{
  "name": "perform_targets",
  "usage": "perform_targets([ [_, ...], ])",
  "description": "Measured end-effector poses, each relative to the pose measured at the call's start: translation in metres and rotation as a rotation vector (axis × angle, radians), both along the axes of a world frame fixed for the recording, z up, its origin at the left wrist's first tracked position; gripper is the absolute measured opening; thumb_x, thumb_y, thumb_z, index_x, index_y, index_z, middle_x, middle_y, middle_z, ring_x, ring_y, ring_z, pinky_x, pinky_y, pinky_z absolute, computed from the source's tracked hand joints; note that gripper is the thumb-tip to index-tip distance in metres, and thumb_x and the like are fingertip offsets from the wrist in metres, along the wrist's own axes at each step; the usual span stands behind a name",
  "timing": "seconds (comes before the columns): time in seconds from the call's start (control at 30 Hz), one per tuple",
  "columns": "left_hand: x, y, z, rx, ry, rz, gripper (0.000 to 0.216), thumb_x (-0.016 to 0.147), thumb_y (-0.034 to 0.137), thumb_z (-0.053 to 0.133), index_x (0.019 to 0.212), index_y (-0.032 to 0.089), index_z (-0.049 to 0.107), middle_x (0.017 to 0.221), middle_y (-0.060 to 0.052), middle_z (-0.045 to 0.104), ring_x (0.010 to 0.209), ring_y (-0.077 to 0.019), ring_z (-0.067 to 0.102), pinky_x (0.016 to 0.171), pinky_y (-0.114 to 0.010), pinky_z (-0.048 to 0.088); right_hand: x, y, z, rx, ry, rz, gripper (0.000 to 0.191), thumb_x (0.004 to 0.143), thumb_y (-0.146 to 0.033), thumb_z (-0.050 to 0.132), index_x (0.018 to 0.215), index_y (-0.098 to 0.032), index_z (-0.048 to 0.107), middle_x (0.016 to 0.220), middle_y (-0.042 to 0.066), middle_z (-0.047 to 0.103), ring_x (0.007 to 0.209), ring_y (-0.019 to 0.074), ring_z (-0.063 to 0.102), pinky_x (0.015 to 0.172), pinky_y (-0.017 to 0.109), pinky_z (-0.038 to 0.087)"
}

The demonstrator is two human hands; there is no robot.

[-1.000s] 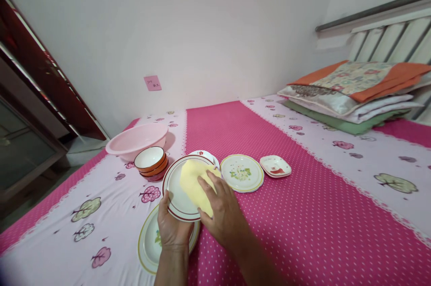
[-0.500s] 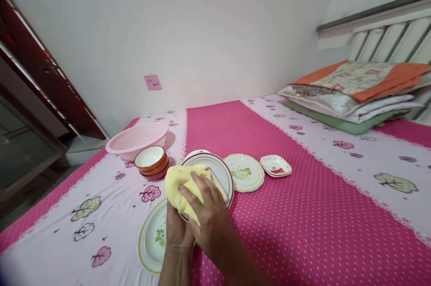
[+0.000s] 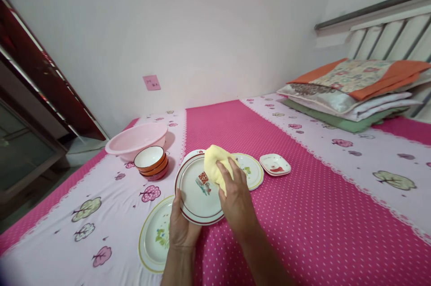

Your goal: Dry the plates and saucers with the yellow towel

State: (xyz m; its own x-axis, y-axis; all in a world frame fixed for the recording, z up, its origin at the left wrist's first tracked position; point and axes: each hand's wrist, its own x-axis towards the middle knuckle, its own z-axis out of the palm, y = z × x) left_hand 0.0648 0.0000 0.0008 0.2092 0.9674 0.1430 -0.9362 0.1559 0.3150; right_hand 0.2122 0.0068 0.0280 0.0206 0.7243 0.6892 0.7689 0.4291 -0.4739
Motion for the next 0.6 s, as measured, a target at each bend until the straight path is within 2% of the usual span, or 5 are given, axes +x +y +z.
perform_targets([
  [0.17, -0.011, 0.003, -0.001, -0.044, -0.035, 0.099, 0.047, 0.103, 0.048, 0.049, 0.132, 0.019, 0.071, 0.137, -0.013, 0.07, 0.126, -0.0286, 0.068, 0.125, -0.051, 0.033, 0.005, -0.002, -0.005, -0.155, -0.045, 0.028, 0.069, 0.084, 0.001, 0.052, 0.148, -0.023, 0.054, 0.152, 0.015, 0.048, 0.14, 0.0344, 0.047, 0.116, 0.058, 0.043],
  [0.37, -0.014, 0.003, -0.003, -0.058, -0.056, 0.183, 0.051, 0.102, 0.053, 0.05, 0.14, 0.022, 0.065, 0.137, -0.012, 0.071, 0.127, -0.0285, 0.067, 0.119, -0.047, 0.042, 0.006, -0.013, 0.01, -0.284, -0.093, 0.104, 0.074, 0.077, 0.004, 0.053, 0.144, -0.025, 0.059, 0.154, 0.012, 0.05, 0.143, 0.0321, 0.047, 0.117, 0.055, 0.044],
  [0.47, -0.014, 0.004, -0.002, -0.036, -0.054, 0.173, 0.055, 0.102, 0.056, 0.049, 0.14, 0.02, 0.065, 0.137, -0.013, 0.071, 0.127, -0.0283, 0.067, 0.118, -0.044, 0.042, 0.008, -0.025, 0.016, -0.24, -0.131, 0.192, 0.073, 0.076, 0.005, 0.051, 0.142, -0.025, 0.06, 0.153, 0.011, 0.051, 0.143, 0.0316, 0.048, 0.117, 0.056, 0.044],
  [0.6, -0.013, 0.004, 0.0, -0.036, -0.064, 0.104, 0.061, 0.1, 0.062, 0.048, 0.137, 0.019, 0.068, 0.132, -0.014, 0.074, 0.127, -0.0298, 0.067, 0.119, -0.044, 0.041, 0.004, -0.043, 0.016, -0.094, -0.139, 0.334, 0.062, 0.086, 0.003, 0.048, 0.141, -0.023, 0.06, 0.148, 0.013, 0.056, 0.141, 0.0294, 0.051, 0.115, 0.053, 0.048],
])
